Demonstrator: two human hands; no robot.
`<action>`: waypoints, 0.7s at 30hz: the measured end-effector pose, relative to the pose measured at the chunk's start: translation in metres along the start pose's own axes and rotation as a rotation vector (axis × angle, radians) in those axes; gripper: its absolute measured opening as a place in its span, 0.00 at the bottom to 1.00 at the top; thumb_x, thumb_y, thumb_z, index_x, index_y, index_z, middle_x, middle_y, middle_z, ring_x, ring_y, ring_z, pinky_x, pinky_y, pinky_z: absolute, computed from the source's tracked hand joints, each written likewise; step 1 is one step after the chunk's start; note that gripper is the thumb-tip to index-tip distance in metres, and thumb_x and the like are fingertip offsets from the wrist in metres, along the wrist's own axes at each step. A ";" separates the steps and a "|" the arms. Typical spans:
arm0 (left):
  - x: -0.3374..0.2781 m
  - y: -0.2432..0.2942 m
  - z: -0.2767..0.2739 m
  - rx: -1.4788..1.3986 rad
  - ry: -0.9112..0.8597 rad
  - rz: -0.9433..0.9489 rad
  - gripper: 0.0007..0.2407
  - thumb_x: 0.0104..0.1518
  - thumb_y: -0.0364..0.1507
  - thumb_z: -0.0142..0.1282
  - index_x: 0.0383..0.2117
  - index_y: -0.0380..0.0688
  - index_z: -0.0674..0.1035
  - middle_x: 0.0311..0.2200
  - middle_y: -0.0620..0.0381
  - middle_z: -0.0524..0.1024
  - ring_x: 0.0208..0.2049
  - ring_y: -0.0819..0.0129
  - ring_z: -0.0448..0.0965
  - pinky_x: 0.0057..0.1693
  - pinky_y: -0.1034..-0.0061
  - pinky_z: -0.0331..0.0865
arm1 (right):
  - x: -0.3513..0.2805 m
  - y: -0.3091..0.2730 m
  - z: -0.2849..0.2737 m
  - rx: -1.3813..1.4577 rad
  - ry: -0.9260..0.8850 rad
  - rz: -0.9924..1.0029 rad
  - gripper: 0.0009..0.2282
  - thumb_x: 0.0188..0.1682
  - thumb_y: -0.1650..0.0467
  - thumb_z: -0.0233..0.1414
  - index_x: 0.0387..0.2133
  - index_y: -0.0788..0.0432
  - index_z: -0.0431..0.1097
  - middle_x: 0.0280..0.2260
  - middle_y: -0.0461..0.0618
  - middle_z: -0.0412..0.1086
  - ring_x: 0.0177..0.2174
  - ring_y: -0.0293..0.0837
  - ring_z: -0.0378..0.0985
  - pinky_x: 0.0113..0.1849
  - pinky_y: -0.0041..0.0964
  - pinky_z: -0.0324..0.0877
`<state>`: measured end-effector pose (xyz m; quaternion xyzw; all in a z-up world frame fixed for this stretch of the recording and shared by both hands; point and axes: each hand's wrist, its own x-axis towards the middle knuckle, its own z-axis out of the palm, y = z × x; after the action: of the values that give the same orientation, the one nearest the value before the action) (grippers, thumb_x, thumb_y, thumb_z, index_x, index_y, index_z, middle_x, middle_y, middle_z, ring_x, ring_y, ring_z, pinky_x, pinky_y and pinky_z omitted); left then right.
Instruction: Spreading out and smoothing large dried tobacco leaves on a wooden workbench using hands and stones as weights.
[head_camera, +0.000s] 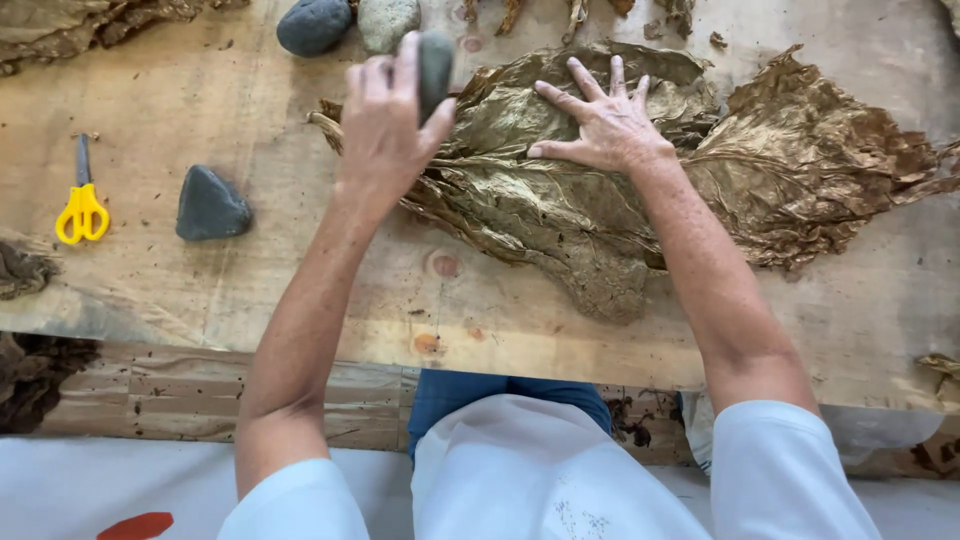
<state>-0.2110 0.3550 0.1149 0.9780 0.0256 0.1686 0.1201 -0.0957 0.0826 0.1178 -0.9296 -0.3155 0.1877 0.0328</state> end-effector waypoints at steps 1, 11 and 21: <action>0.005 0.016 0.005 -0.003 0.002 0.002 0.33 0.68 0.45 0.60 0.70 0.40 0.58 0.53 0.32 0.70 0.51 0.47 0.69 0.52 0.51 0.75 | 0.000 -0.002 0.000 -0.002 0.001 0.003 0.45 0.34 0.34 0.33 0.70 0.25 0.38 0.73 0.46 0.28 0.67 0.74 0.24 0.59 0.86 0.26; -0.017 0.042 0.078 0.211 -0.068 -0.016 0.34 0.57 0.50 0.60 0.68 0.49 0.63 0.46 0.39 0.70 0.44 0.48 0.69 0.41 0.54 0.73 | -0.005 -0.007 -0.009 0.069 -0.013 0.025 0.45 0.33 0.34 0.37 0.69 0.23 0.40 0.74 0.45 0.30 0.67 0.75 0.21 0.58 0.86 0.22; -0.048 -0.011 0.044 0.274 0.013 -0.010 0.30 0.53 0.46 0.62 0.64 0.52 0.70 0.41 0.44 0.71 0.44 0.49 0.71 0.46 0.54 0.69 | 0.005 0.006 -0.002 -0.053 0.051 0.061 0.40 0.38 0.36 0.47 0.68 0.26 0.53 0.72 0.45 0.46 0.66 0.80 0.40 0.60 0.85 0.32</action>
<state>-0.2417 0.3514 0.0563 0.9840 0.0541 0.1693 -0.0140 -0.0879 0.0810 0.1167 -0.9438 -0.2909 0.1565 0.0105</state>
